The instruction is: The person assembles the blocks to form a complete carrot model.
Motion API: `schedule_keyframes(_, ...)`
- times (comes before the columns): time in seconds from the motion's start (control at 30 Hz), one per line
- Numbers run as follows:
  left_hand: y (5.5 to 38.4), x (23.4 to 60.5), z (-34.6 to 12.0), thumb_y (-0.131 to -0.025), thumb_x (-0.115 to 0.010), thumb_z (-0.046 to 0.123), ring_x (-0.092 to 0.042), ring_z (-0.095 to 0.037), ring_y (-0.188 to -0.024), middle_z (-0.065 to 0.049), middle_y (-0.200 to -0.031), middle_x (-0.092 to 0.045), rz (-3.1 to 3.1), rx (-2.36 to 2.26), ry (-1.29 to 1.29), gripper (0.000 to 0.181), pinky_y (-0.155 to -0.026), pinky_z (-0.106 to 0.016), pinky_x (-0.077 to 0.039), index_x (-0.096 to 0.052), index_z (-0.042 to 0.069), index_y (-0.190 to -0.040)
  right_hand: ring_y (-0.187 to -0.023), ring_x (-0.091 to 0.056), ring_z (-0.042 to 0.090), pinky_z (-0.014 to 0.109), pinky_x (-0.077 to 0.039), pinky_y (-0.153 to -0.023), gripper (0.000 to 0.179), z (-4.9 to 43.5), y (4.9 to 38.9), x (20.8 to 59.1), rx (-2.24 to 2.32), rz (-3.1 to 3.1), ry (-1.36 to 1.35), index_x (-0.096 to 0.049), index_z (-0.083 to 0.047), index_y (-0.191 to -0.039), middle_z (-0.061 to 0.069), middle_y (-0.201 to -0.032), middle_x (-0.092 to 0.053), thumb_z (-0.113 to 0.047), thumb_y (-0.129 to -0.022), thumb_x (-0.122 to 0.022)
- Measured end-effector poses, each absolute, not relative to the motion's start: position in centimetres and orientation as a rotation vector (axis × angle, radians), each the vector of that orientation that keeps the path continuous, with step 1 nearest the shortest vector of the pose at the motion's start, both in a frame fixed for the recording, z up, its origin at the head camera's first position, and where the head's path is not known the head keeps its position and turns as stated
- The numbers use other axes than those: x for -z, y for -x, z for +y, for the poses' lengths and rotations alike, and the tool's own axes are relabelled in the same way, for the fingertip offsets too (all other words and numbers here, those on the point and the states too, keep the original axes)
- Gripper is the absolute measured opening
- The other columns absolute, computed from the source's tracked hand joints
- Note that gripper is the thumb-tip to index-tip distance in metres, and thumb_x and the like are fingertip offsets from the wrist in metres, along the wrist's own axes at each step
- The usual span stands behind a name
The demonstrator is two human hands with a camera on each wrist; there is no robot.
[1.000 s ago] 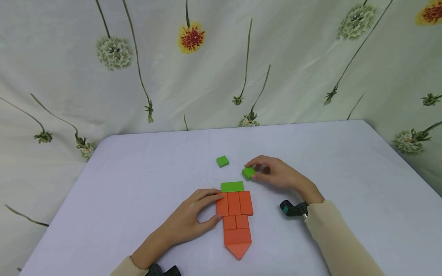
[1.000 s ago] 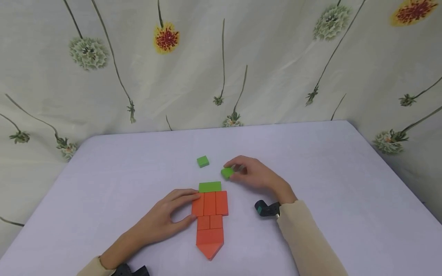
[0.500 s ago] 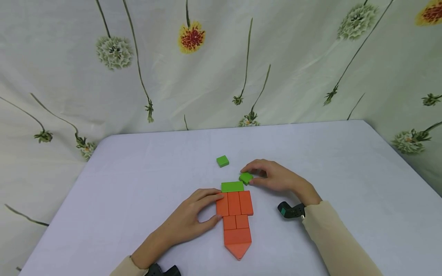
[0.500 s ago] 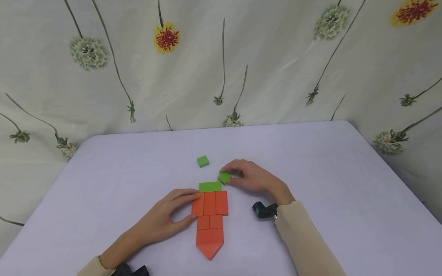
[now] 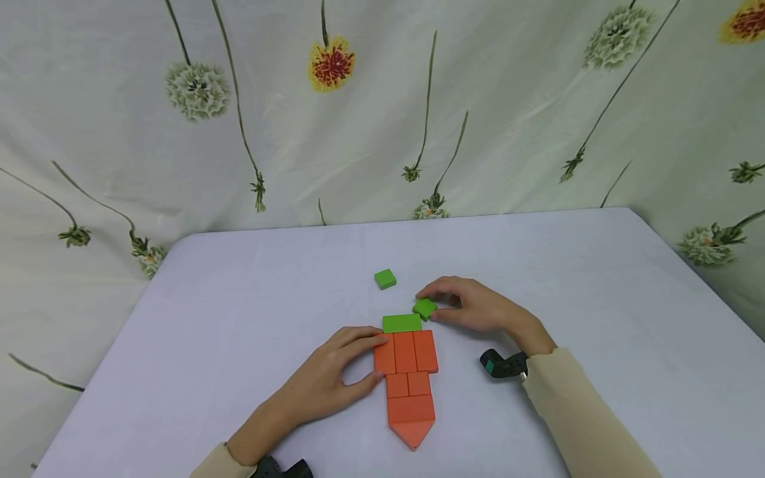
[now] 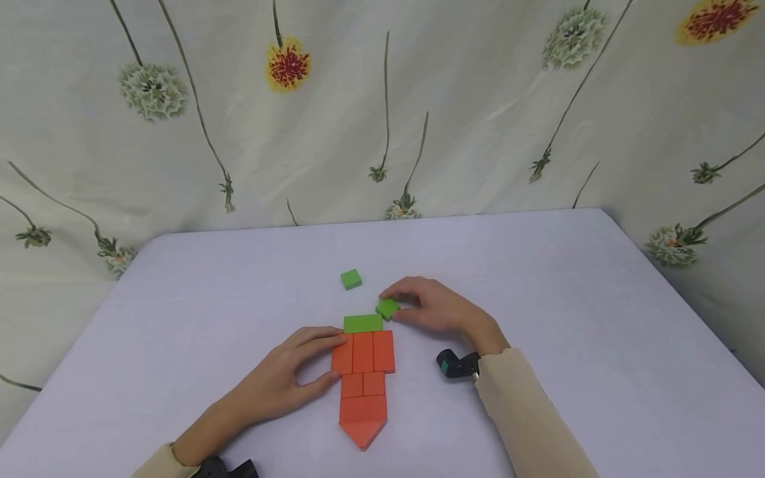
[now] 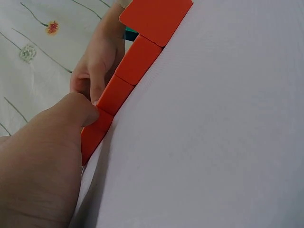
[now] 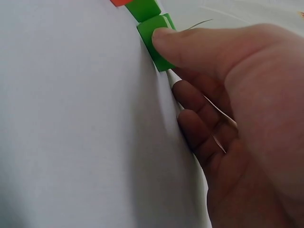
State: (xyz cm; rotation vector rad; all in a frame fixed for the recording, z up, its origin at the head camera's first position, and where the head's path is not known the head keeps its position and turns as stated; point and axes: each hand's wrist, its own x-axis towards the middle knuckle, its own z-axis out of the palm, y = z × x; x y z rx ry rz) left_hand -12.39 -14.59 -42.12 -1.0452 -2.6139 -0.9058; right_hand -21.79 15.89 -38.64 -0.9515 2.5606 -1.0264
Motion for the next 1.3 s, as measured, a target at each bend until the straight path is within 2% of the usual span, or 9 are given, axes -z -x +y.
schedule_keyframes(0.4,12.4,42.0,-14.7,-0.092,-0.078,0.030,-0.055,-0.014,-0.132,0.005,-0.142,-0.058,-2.598,0.903,1.051,0.051,-0.107,-0.039,-0.052,-0.064,0.018,-0.140,-0.110,-0.058,0.016,0.038,-0.051,-0.097,0.041,15.9,21.8,38.6,1.024,2.567,0.927,-0.067,-0.021,-0.136,-0.005,-0.126,-0.066,-0.018,-0.096,-0.073)
schedule_keyframes(0.6,12.4,41.9,-14.8,-0.092,-0.079,0.030,-0.055,-0.014,-0.132,0.005,-0.142,-0.059,-2.596,0.914,1.051,0.052,-0.107,-0.039,-0.052,-0.064,0.018,-0.140,-0.105,-0.058,0.015,0.036,-0.051,-0.092,0.036,15.7,22.0,38.5,1.087,2.571,0.929,-0.067,-0.020,-0.134,-0.006,-0.118,-0.067,-0.022,-0.098,-0.070)
schedule_keyframes(0.83,12.3,42.0,-14.7,-0.093,-0.078,0.031,-0.055,-0.013,-0.132,0.003,-0.142,-0.059,-2.595,0.911,1.067,0.051,-0.107,-0.039,-0.052,-0.064,0.017,-0.140,-0.108,-0.062,0.017,0.038,-0.054,-0.093,0.034,15.1,22.1,38.4,1.189,2.620,0.915,-0.066,-0.012,-0.135,0.002,-0.128,-0.069,-0.017,-0.101,-0.066)
schedule_keyframes(1.03,12.3,42.1,-14.6,-0.092,-0.078,0.031,-0.054,-0.012,-0.132,0.005,-0.142,-0.059,-2.607,0.929,1.062,0.052,-0.107,-0.038,-0.052,-0.064,0.019,-0.140,-0.108,-0.063,0.022,0.040,-0.056,-0.092,0.034,13.8,23.0,37.9,1.170,2.705,0.900,-0.066,-0.007,-0.133,0.009,-0.127,-0.070,-0.014,-0.100,-0.066)
schedule_keyframes(1.3,12.4,42.1,-14.7,-0.092,-0.078,0.030,-0.055,-0.013,-0.132,0.005,-0.142,-0.059,-2.597,0.915,1.066,0.052,-0.107,-0.039,-0.052,-0.063,0.019,-0.141,-0.112,-0.063,0.025,0.038,-0.056,-0.090,0.039,11.4,24.7,36.7,1.038,2.704,0.921,-0.061,-0.006,-0.139,0.009,-0.135,-0.067,-0.016,-0.102,-0.064)
